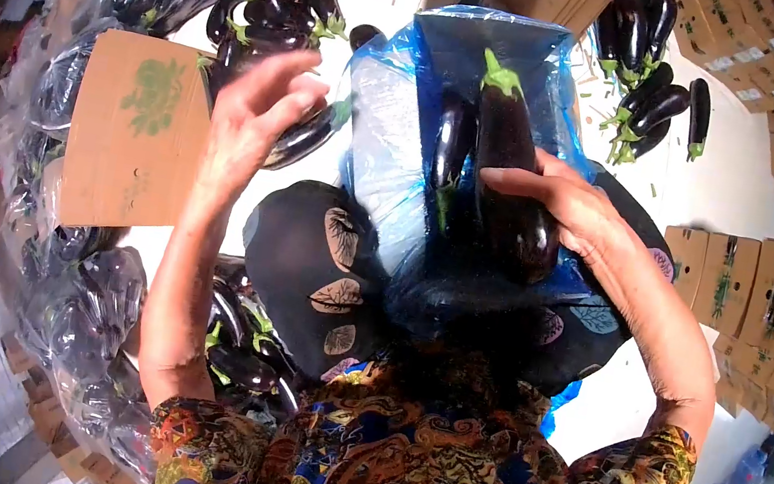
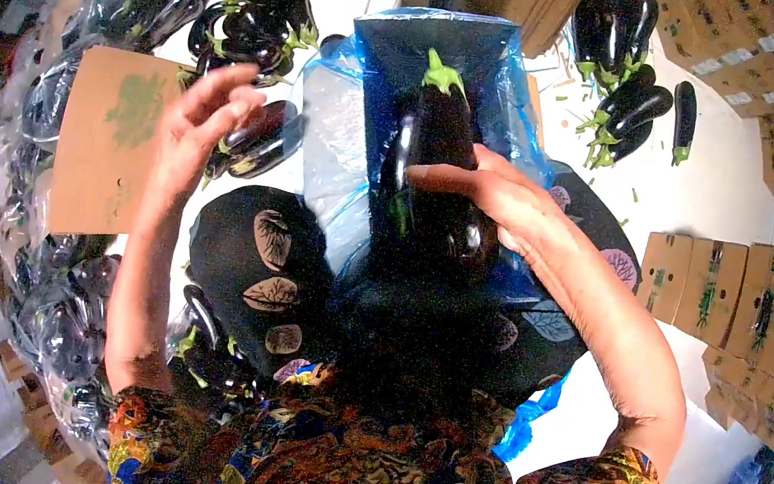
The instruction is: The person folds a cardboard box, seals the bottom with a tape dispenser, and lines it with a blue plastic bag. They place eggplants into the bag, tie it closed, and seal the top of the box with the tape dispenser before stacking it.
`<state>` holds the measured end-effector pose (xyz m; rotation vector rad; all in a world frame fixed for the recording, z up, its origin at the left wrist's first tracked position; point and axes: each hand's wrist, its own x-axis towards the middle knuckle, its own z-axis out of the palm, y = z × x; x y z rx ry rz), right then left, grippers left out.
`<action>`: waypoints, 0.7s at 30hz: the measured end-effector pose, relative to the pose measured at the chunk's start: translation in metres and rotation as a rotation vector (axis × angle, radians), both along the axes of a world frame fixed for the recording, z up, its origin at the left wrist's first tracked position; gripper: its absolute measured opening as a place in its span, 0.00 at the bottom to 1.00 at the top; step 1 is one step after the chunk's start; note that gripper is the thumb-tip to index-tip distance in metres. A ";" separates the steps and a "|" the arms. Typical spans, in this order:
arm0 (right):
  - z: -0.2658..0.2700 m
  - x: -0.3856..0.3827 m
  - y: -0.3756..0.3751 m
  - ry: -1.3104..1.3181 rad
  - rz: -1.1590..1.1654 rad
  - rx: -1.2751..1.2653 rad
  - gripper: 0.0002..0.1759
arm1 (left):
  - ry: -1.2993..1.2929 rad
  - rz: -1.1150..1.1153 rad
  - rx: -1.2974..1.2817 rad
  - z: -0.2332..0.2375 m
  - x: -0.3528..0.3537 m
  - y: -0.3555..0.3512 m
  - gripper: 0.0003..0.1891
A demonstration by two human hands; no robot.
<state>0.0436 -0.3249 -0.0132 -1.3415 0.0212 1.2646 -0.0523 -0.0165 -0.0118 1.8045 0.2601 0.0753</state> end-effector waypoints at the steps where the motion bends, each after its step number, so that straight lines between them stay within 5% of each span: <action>1: -0.002 0.000 0.002 0.040 0.017 -0.050 0.23 | -0.012 0.044 -0.050 -0.022 -0.013 0.012 0.21; 5: -0.061 0.000 0.013 -0.212 0.021 -0.285 0.48 | 0.105 0.364 -0.163 -0.089 -0.077 0.048 0.19; 6: -0.078 0.006 0.017 -0.311 0.105 -0.329 0.61 | 0.151 0.432 -0.169 -0.095 -0.092 0.047 0.18; 12: -0.121 0.025 0.051 -0.769 0.505 -0.781 0.56 | 0.294 0.641 -0.241 -0.162 -0.194 0.041 0.16; 17: -0.106 -0.006 0.090 -1.054 0.936 -1.111 0.57 | 0.348 0.717 -0.346 -0.204 -0.238 0.017 0.15; 21: -0.109 -0.008 0.094 -1.144 0.981 -1.139 0.50 | 0.492 0.743 -0.263 -0.218 -0.263 0.003 0.13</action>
